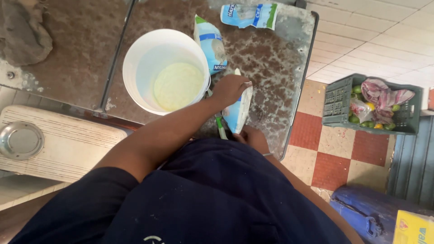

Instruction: Opening packets of curd with a knife and pouring them into a white bowl.

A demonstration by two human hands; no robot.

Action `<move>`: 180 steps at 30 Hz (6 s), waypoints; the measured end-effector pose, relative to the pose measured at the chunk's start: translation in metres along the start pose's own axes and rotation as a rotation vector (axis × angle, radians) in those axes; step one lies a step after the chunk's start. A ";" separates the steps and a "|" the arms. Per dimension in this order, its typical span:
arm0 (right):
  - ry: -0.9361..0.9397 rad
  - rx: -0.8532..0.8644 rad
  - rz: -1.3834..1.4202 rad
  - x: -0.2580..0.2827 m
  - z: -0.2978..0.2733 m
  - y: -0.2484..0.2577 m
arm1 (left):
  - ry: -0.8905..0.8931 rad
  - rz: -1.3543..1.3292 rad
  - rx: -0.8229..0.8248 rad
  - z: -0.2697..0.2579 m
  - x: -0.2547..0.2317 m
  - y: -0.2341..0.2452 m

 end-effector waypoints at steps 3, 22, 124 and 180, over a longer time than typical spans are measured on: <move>0.044 0.137 -0.291 0.020 0.010 -0.016 | 0.057 0.018 0.006 0.007 0.001 -0.010; 0.388 0.092 -0.229 -0.047 0.014 -0.086 | -0.191 -0.181 -0.026 0.021 -0.004 0.001; 0.127 -0.188 -0.113 0.021 0.074 0.052 | 0.088 -0.209 -0.260 0.000 -0.003 -0.007; -0.250 -0.187 0.647 -0.141 0.042 0.044 | -0.066 -0.415 -0.161 -0.035 -0.088 0.049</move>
Point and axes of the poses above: each hand's wrist, its own z-axis towards the middle knuckle, its own y-axis out of the back of the hand, x = y × z, the point moved 4 cm from there along z, towards the middle knuckle
